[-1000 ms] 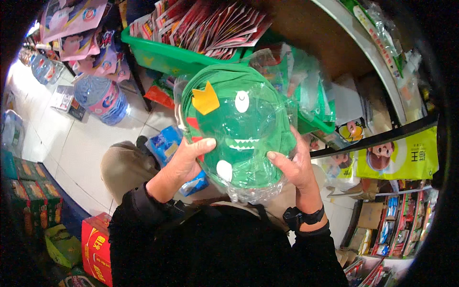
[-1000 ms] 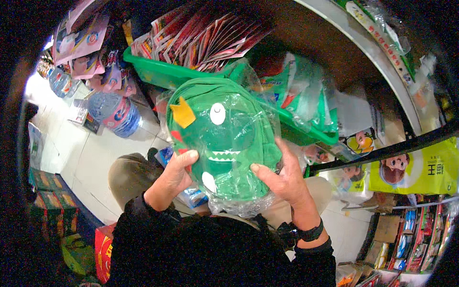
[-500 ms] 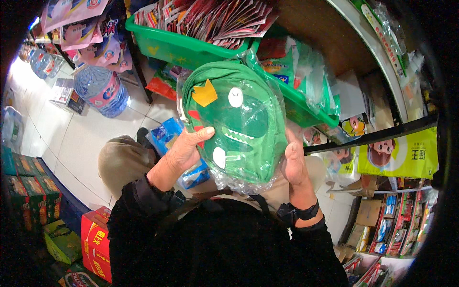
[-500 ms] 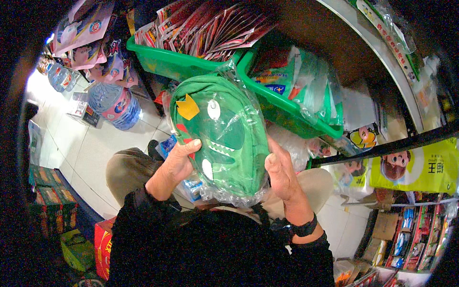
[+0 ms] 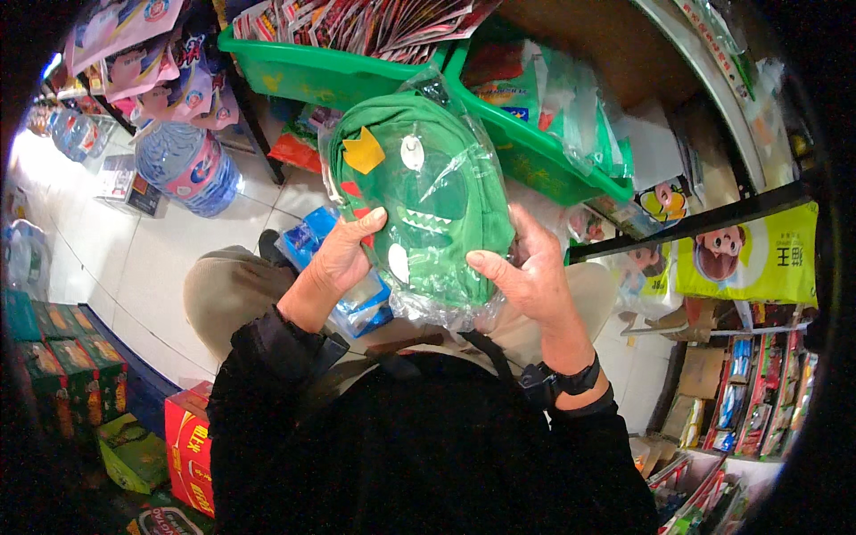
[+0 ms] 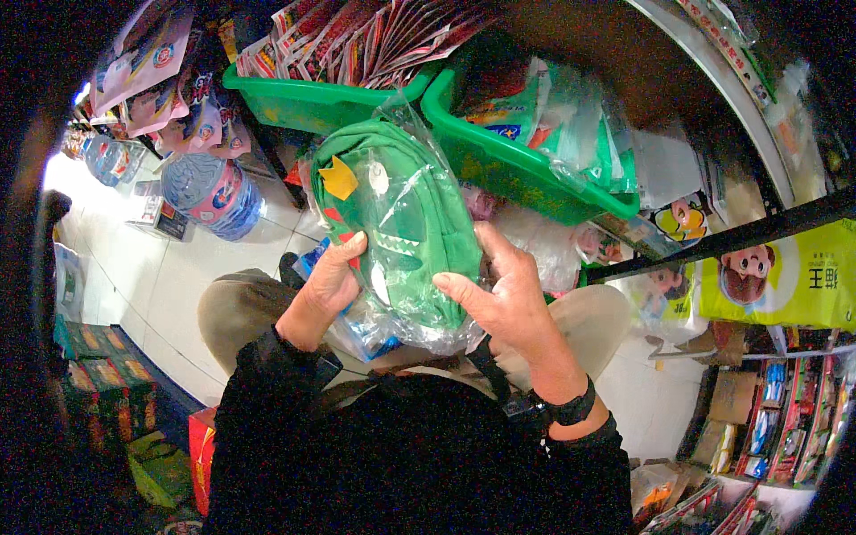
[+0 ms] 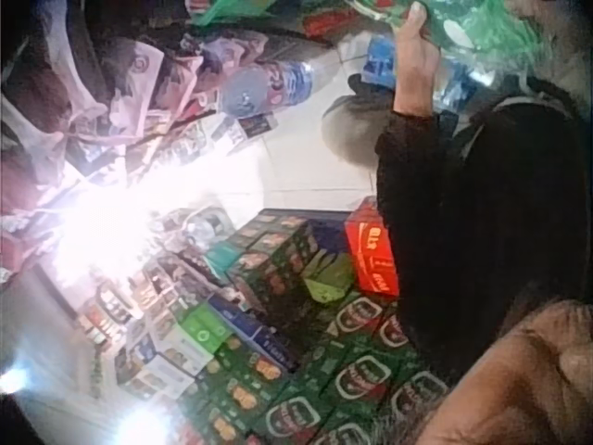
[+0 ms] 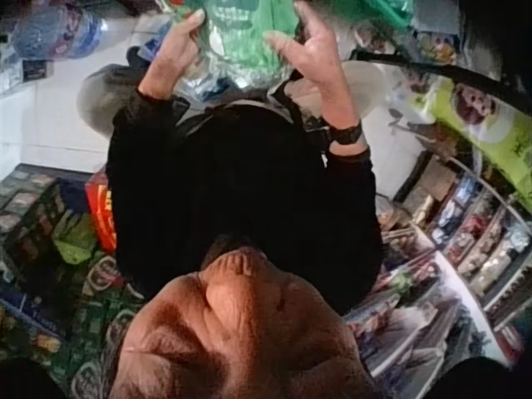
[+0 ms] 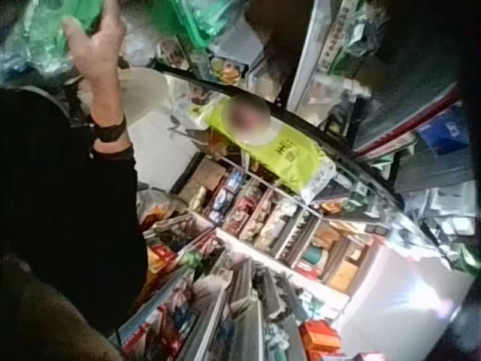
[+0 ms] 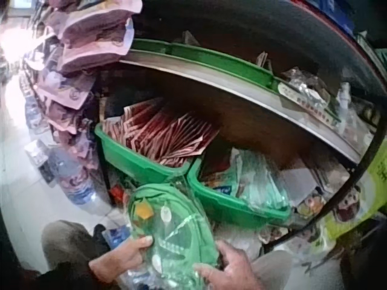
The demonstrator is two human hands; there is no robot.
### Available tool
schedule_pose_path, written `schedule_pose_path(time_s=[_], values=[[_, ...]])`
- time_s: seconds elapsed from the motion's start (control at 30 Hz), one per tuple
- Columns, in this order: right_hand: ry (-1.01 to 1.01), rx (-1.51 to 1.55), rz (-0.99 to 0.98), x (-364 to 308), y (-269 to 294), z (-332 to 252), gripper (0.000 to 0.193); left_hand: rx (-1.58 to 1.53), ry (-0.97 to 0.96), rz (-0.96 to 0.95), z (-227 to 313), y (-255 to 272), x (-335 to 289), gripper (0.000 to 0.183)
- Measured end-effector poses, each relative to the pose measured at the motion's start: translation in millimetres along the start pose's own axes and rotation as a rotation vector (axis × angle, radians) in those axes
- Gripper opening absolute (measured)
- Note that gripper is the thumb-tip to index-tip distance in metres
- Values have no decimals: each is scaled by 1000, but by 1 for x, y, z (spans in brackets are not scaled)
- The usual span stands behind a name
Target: The person sits on the floor and organizes various packaged goods on a low shelf. They pick up items such as plastic bags, gloves, and a green container, inspect them, and place them into green plastic bins or back onto the shelf.
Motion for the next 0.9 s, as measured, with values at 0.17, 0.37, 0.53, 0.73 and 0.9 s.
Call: schedule_pose_path(time_s=[0.17,0.37,0.53,0.73,0.9], values=[[-18,-16,60,-1,2,7,40,-18,7,-38,0,-3,1,60],[6,-22,105,2,7,20,37,-36,0,7,-1,1,1,57],[-6,-8,95,3,15,39,43,71,-68,36,7,0,-1,60],[41,9,79,11,21,20,62,322,-140,-102,12,-9,-7,63],[165,17,141,12,19,8,51,594,-107,-97,2,17,-1,41]])
Point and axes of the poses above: each hand's wrist, its own x-axis towards the middle knuckle, its own y-axis out of the back of the hand, z = x × y, the point moved 3 cm from there along x, towards the middle knuckle, and after that the axes turned 6 degrees about z, right-handed, at the moved point
